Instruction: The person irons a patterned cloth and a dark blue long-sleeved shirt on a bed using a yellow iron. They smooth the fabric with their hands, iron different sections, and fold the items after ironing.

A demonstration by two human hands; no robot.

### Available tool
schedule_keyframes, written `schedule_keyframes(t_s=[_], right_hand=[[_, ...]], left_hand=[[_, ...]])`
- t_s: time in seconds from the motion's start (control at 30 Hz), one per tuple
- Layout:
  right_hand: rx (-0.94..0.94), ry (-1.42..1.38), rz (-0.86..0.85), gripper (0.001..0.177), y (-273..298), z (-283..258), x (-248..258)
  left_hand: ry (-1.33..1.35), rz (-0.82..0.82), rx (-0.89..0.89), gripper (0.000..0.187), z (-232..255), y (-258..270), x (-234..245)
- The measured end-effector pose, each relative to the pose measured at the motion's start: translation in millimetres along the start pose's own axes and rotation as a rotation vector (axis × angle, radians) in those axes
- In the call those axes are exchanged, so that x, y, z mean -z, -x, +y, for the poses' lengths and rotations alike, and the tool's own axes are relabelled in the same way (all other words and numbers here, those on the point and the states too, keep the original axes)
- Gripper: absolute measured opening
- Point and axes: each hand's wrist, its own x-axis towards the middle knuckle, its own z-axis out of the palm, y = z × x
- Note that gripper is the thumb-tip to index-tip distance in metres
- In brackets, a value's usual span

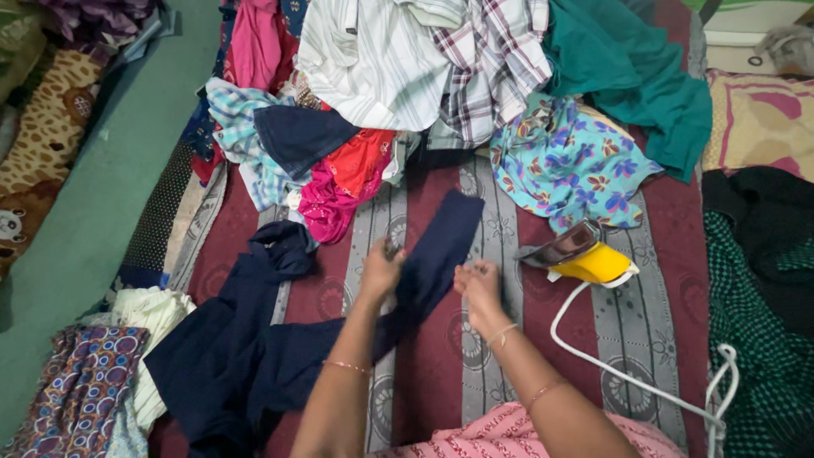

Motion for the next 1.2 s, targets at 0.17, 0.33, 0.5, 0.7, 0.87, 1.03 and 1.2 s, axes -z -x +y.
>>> schedule_keyframes(t_s=[0.17,0.33,0.5,0.7,0.87,1.03,1.2], right_hand=[[-0.007,0.293,-0.138,0.043,-12.9,35.0,13.6],[0.013,0.434,-0.065,0.049,-11.5,43.6,15.6],[0.189,0.766,0.081,0.038,-5.4,40.5,18.9],[0.026,0.5,-0.115,0.029,-2.4,34.3,16.4],[0.192,0.49,-0.128,0.081,5.4,22.9,11.1],[0.758,1.113,-0.036,0.095,9.3,14.1,6.7],[0.613,1.169,-0.074,0.081,26.0,8.4,0.2]], left_hand=[[-0.317,-0.224,0.331,0.054,8.2,43.6,14.3],[-0.291,-0.499,0.067,0.045,-65.3,53.4,41.0],[-0.55,-0.173,0.188,0.036,-121.0,54.3,60.2],[0.211,-0.229,0.17,0.04,-59.8,49.9,12.3],[-0.084,-0.008,-0.087,0.062,-9.7,44.9,-21.5],[-0.176,0.209,-0.123,0.055,7.1,25.2,-8.8],[-0.334,-0.262,0.245,0.048,-44.6,37.0,52.7]])
